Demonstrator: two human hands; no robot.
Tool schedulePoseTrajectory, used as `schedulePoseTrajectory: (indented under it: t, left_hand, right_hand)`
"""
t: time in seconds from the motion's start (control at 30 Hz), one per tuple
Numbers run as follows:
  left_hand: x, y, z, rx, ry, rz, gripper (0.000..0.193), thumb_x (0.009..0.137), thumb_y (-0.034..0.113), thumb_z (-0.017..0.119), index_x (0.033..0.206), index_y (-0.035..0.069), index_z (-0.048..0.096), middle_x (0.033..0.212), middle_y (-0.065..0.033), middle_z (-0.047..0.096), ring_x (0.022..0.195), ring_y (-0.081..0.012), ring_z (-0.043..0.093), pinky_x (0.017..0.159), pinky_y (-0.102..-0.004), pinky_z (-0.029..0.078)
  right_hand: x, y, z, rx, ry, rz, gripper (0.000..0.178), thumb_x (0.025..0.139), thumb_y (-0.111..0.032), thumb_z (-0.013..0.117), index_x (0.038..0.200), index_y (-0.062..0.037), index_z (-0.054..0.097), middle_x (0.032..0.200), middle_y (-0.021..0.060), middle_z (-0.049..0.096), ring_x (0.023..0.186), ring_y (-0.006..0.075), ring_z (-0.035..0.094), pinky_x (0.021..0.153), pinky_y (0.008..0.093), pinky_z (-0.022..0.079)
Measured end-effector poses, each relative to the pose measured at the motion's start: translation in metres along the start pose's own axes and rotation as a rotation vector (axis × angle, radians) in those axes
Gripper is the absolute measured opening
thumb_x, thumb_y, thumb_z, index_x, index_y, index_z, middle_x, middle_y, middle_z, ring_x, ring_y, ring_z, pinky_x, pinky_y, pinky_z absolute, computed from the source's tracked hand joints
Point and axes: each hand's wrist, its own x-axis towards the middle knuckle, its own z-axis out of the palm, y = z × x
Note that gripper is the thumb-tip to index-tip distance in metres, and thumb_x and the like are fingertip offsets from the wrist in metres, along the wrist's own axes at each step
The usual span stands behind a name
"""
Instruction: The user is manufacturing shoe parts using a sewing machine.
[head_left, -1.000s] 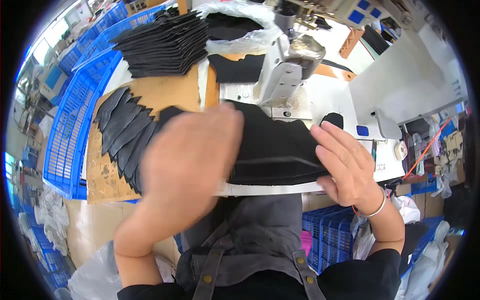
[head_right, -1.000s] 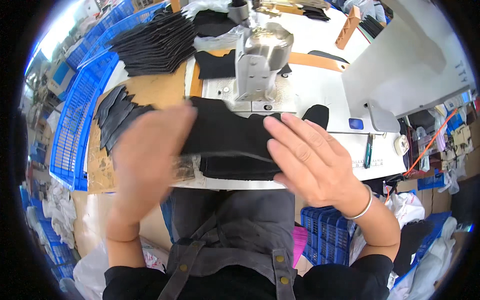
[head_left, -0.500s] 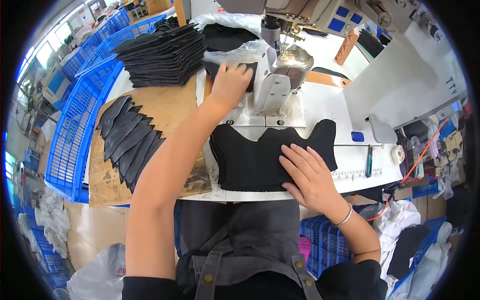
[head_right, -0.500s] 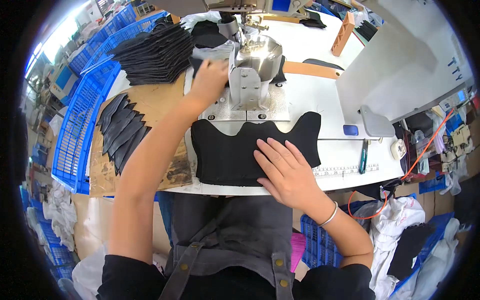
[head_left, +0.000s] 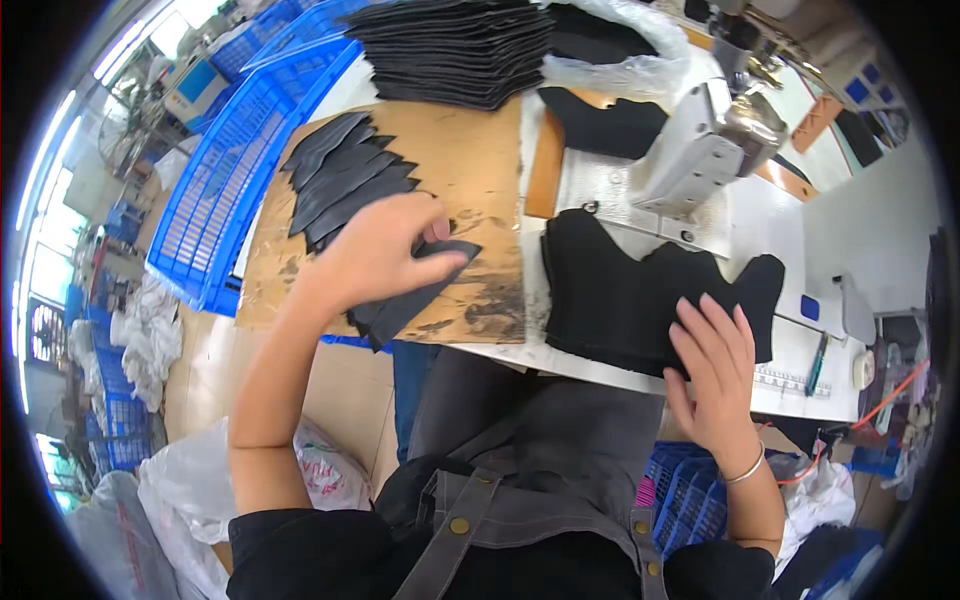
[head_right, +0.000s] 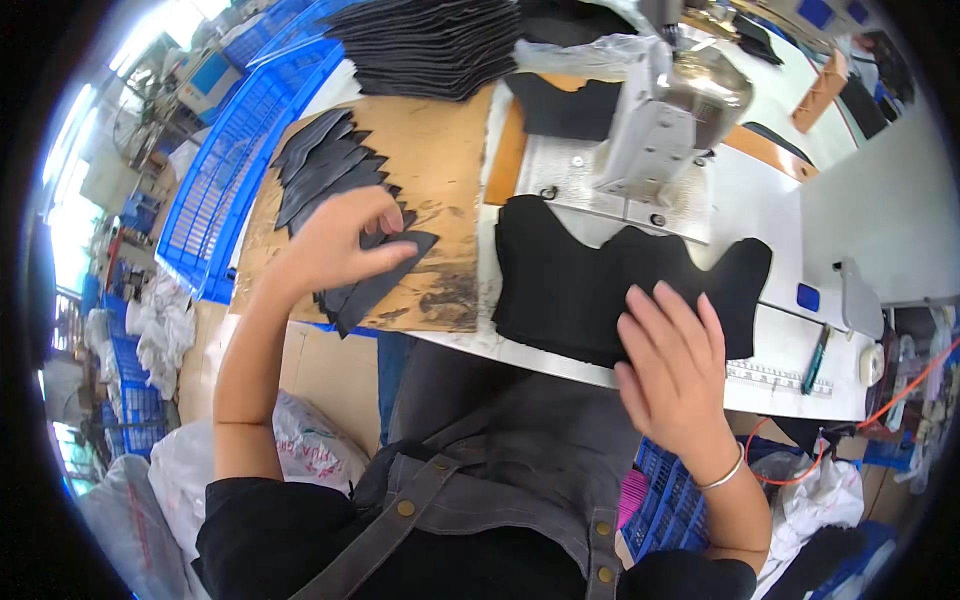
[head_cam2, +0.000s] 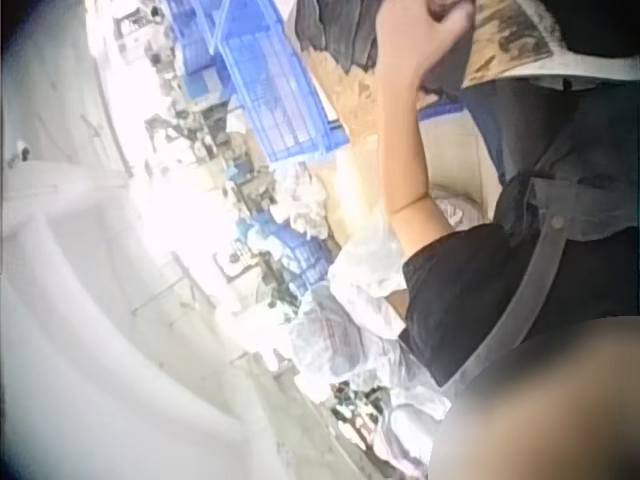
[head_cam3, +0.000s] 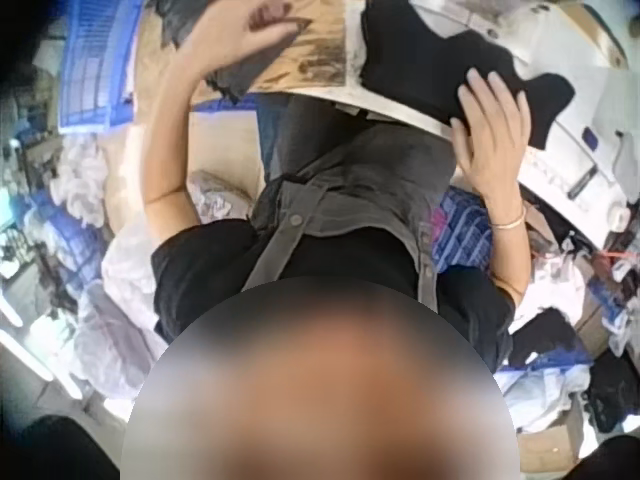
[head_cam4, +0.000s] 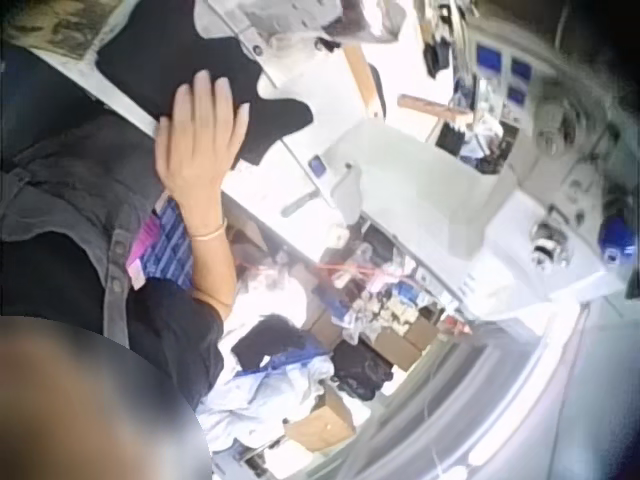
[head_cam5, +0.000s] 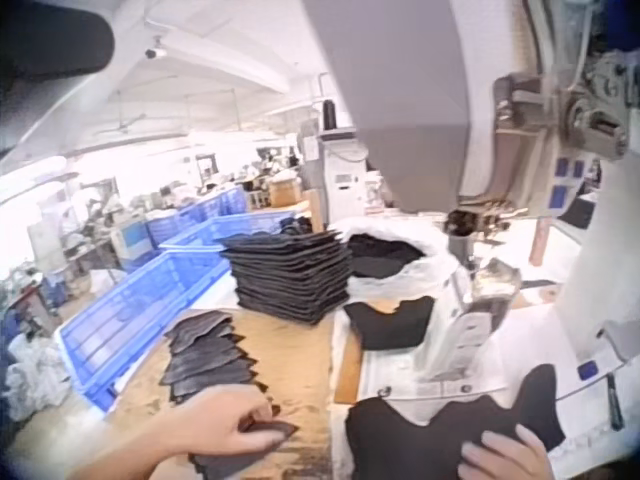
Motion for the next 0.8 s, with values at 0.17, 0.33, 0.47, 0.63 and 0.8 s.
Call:
schedulePoseTrajectory:
  t: [0.17,0.33,0.47,0.63,0.8]
  left_hand:
    - [-0.045,-0.017,0.013,0.34,0.415,0.057,0.024,0.077,0.017,0.07,0.093,0.003,0.058,0.09,-0.0118,0.057,0.082,-0.0248,0.058,0.073,-0.0335,0.046]
    - [-0.105,-0.02,0.023,-0.143,0.559,-0.617,0.026,0.082,0.021,0.069,0.07,0.001,0.059,0.056,-0.0076,0.052,0.05,-0.0177,0.054,0.05,-0.0324,0.041]
    - [-0.144,-0.007,0.025,-0.603,0.332,-0.943,0.03,0.089,0.025,0.065,0.075,-0.001,0.067,0.055,-0.0041,0.059,0.047,-0.0081,0.052,0.048,-0.0237,0.041]
    - [-0.155,-0.008,0.056,-1.081,0.262,-0.672,0.024,0.091,0.014,0.059,0.105,-0.004,0.065,0.08,-0.0079,0.068,0.065,-0.0119,0.064,0.06,-0.0234,0.052]
    - [-0.161,-0.019,0.074,-1.176,0.356,-0.605,0.02,0.091,0.007,0.056,0.103,-0.007,0.064,0.085,-0.0088,0.068,0.068,-0.0121,0.064,0.063,-0.0238,0.052]
  right_hand:
    - [0.029,-0.037,0.013,0.158,0.028,-0.19,0.038,0.07,-0.008,0.068,0.108,-0.004,0.063,0.117,0.0104,0.063,0.115,0.029,0.057,0.104,0.0511,0.035]
    - [0.068,-0.07,0.031,0.311,-0.02,-0.247,0.033,0.07,-0.01,0.071,0.101,-0.005,0.063,0.099,0.0054,0.062,0.099,0.0236,0.06,0.099,0.0452,0.041]
    - [0.09,-0.111,0.064,0.367,-0.015,-0.342,0.025,0.073,-0.012,0.066,0.096,-0.0038,0.061,0.093,0.0058,0.058,0.094,0.0225,0.058,0.09,0.0396,0.045]
    - [0.145,-0.162,0.119,0.395,0.003,-0.336,0.021,0.071,-0.013,0.062,0.089,-0.0041,0.06,0.089,0.0056,0.053,0.087,0.0215,0.053,0.075,0.0346,0.044]
    - [0.159,-0.18,0.139,0.217,-0.093,-0.336,0.014,0.07,-0.012,0.061,0.083,-0.0063,0.058,0.085,0.0047,0.051,0.083,0.0202,0.05,0.068,0.031,0.039]
